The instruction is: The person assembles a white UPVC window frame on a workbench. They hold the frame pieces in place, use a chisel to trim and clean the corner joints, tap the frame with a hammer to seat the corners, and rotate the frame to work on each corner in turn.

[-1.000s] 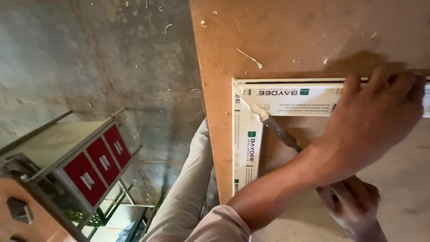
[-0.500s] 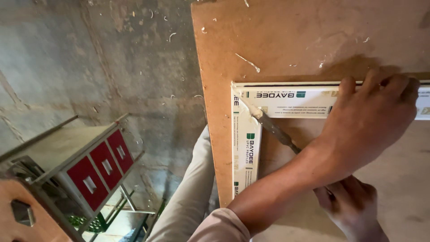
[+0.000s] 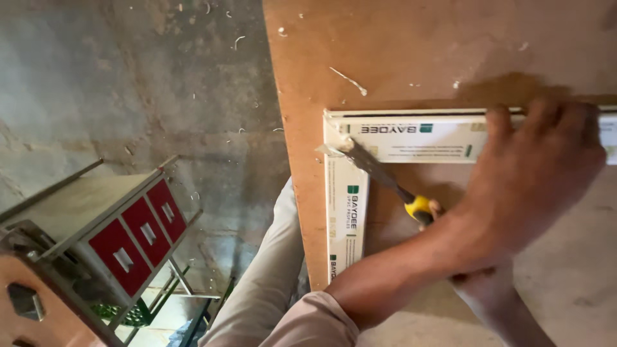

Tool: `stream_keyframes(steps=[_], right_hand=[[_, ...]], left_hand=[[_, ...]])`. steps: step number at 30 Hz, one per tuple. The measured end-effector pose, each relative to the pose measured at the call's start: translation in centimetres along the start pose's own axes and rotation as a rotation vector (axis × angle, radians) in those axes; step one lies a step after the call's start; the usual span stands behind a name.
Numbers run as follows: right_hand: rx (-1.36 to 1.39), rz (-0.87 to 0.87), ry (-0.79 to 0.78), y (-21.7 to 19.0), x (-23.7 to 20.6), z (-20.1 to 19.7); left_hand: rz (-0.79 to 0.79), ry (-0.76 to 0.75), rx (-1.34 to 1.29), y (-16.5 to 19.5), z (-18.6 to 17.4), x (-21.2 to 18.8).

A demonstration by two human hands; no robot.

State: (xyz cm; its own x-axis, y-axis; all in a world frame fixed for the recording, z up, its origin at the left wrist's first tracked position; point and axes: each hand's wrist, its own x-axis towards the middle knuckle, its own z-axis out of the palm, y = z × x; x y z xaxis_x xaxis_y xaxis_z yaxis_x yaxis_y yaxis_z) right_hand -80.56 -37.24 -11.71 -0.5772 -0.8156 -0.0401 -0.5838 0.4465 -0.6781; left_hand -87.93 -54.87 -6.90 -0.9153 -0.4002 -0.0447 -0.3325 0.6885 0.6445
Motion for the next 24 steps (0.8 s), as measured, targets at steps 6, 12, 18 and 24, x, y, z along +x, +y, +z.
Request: stream_keyframes(steps=[6,12,18,24], right_hand=[[-0.025,-0.063,0.009,0.0,1.0,0.3],[0.385,0.054,0.022,-0.4,5.4,2.7],[0.503,0.028,0.022,-0.1,7.6,4.9],[0.059,-0.079,0.055,0.5,1.6,3.2]], left_hand=[[-0.015,0.035,0.0,0.2,1.2,-0.2],[-0.001,-0.005,0.021,-0.1,0.7,0.6],[0.102,0.045,-0.067,-3.2,-0.2,0.9],[0.017,0.031,-0.11,-2.7,3.2,-0.5]])
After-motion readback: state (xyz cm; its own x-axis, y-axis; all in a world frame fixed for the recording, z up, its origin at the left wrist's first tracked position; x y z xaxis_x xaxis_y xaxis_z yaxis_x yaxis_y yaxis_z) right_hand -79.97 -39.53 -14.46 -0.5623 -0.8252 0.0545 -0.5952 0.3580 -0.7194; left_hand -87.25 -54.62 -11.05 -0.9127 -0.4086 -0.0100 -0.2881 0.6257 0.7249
